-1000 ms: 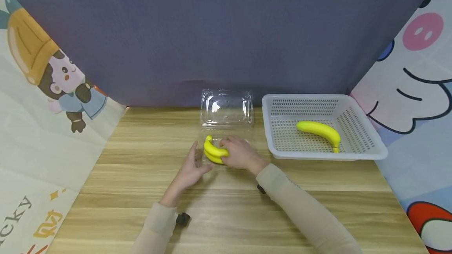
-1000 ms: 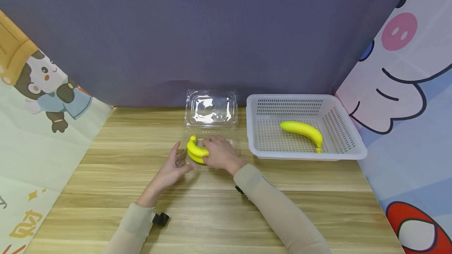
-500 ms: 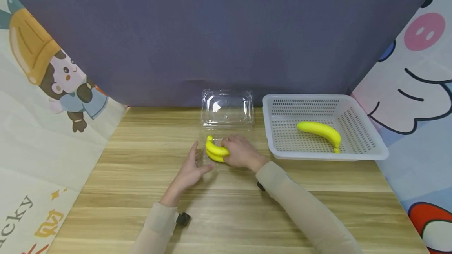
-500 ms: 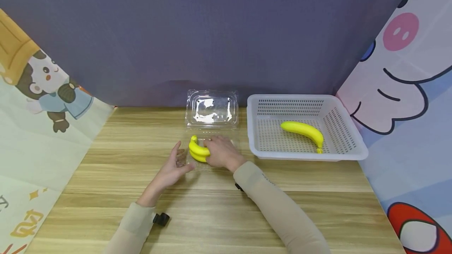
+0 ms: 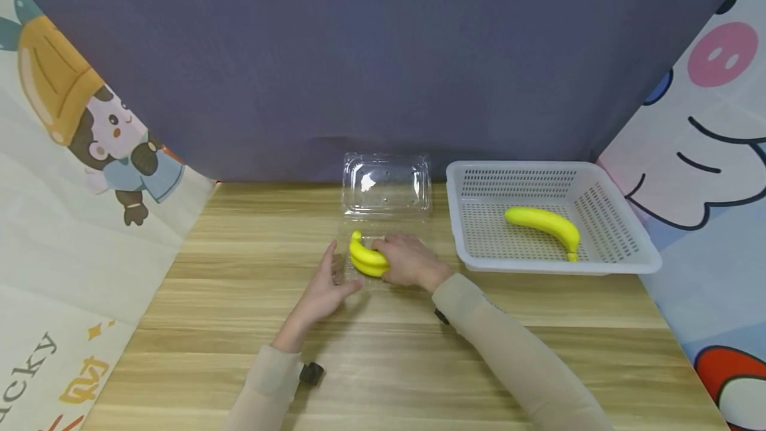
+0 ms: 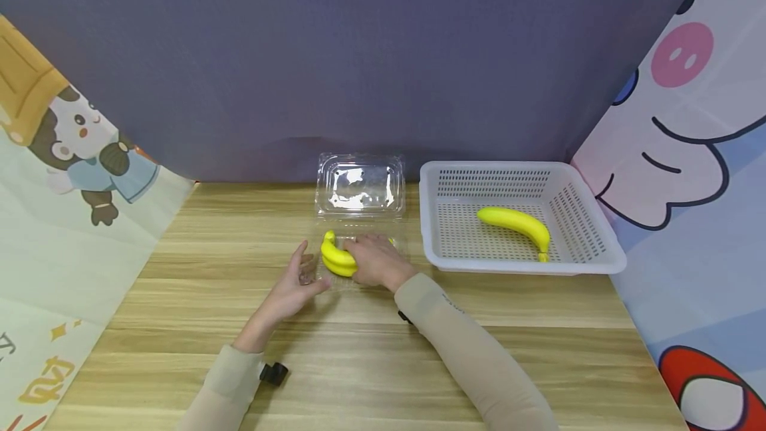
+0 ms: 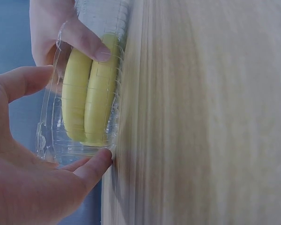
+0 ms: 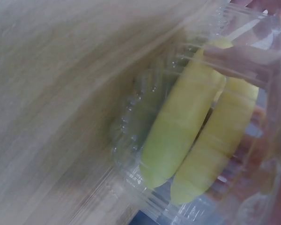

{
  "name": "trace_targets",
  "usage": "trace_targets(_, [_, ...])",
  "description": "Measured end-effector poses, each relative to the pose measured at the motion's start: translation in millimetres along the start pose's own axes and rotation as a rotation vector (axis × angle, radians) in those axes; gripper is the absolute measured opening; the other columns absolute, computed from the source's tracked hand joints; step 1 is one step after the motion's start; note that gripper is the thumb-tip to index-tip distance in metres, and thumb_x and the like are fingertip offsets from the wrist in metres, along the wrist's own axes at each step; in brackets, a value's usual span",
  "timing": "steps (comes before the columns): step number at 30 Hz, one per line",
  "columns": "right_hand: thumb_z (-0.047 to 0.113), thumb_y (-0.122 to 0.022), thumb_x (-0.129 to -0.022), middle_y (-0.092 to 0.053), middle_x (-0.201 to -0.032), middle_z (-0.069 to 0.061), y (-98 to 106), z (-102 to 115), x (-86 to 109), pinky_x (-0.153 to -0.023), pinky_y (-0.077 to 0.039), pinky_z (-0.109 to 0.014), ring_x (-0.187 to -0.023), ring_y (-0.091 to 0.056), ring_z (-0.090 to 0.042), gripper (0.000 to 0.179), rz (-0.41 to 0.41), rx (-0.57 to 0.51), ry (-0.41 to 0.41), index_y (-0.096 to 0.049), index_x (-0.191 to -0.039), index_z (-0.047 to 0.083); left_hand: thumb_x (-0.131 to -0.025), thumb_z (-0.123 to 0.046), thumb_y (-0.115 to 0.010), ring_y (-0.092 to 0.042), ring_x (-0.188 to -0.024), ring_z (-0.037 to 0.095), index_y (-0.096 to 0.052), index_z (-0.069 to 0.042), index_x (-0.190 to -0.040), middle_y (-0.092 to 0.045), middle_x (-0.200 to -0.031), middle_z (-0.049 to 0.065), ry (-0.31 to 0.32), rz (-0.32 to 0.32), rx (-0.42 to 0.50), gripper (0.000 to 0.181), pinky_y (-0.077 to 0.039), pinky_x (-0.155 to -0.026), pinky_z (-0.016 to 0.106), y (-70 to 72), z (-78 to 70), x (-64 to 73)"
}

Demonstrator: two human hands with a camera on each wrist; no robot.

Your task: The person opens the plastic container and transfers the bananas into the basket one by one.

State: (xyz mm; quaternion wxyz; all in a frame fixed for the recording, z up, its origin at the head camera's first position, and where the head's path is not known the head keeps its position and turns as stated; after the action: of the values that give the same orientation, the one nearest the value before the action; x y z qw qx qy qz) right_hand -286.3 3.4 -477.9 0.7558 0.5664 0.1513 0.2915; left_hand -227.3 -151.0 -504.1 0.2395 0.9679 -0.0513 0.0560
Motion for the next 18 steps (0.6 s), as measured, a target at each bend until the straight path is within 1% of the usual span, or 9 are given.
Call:
trace_targets(2, [0.023, -0.08, -0.072, -0.056, -0.105, 0.006, -0.4, 0.1, -0.9, -0.105, -0.036, -0.047, -0.098, -0.051, -0.015, 0.063, -0.003, 0.004, 0.007, -0.054, -0.129, 0.028, -0.079, -0.038, -0.075, -0.038, -0.131, 0.041, -0.002, -0.021, -0.154, -0.031, -0.15, 0.021, 0.0, 0.0, -0.001, 0.105, -0.036, -0.102, 0.06, 0.0, 0.0, -0.2])
trace_targets(5, [0.025, -0.08, -0.071, -0.055, -0.1, 0.008, -1.4, -0.4, -2.3, -0.102, -0.039, -0.044, -0.094, -0.05, -0.013, 0.062, -0.002, 0.011, 0.018, -0.053, -0.127, 0.03, -0.079, -0.037, -0.075, -0.039, -0.131, 0.04, -0.002, -0.021, -0.154, -0.03, -0.15, 0.021, 0.002, 0.001, -0.001, 0.105, -0.036, -0.102, 0.059, -0.3, -0.1, -0.4])
trace_targets(10, [0.026, -0.081, -0.07, -0.053, -0.092, 0.01, -1.9, -1.4, -3.6, -0.093, -0.043, -0.04, -0.087, -0.049, -0.011, 0.06, -0.009, 0.012, 0.039, -0.054, -0.123, 0.03, -0.081, -0.033, -0.075, -0.039, -0.131, 0.04, -0.002, -0.021, -0.154, -0.03, -0.15, 0.021, 0.007, 0.002, 0.0, 0.104, -0.037, -0.102, 0.059, -1.0, -0.1, -0.3])
trace_targets(18, [0.026, -0.08, -0.068, -0.052, -0.088, 0.013, 2.6, 0.9, -3.4, -0.077, -0.045, -0.029, -0.08, -0.049, -0.009, 0.063, -0.03, 0.008, 0.085, -0.053, -0.125, 0.028, -0.082, -0.032, -0.074, -0.037, -0.132, 0.039, -0.001, -0.025, -0.154, -0.031, -0.15, 0.02, 0.009, 0.001, 0.001, 0.103, -0.035, -0.103, 0.059, -0.4, -1.0, 0.2])
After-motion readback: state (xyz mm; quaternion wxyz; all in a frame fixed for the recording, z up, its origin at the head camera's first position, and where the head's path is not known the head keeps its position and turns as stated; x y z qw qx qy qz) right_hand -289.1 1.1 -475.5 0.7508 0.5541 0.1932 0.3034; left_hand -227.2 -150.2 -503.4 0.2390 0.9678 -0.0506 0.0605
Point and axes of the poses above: each hand's wrist, its own x-axis away from the middle knuckle, its own y-axis out of the back of the hand, z = x × y, the point moved 7 cm from there along -x, towards the middle knuckle
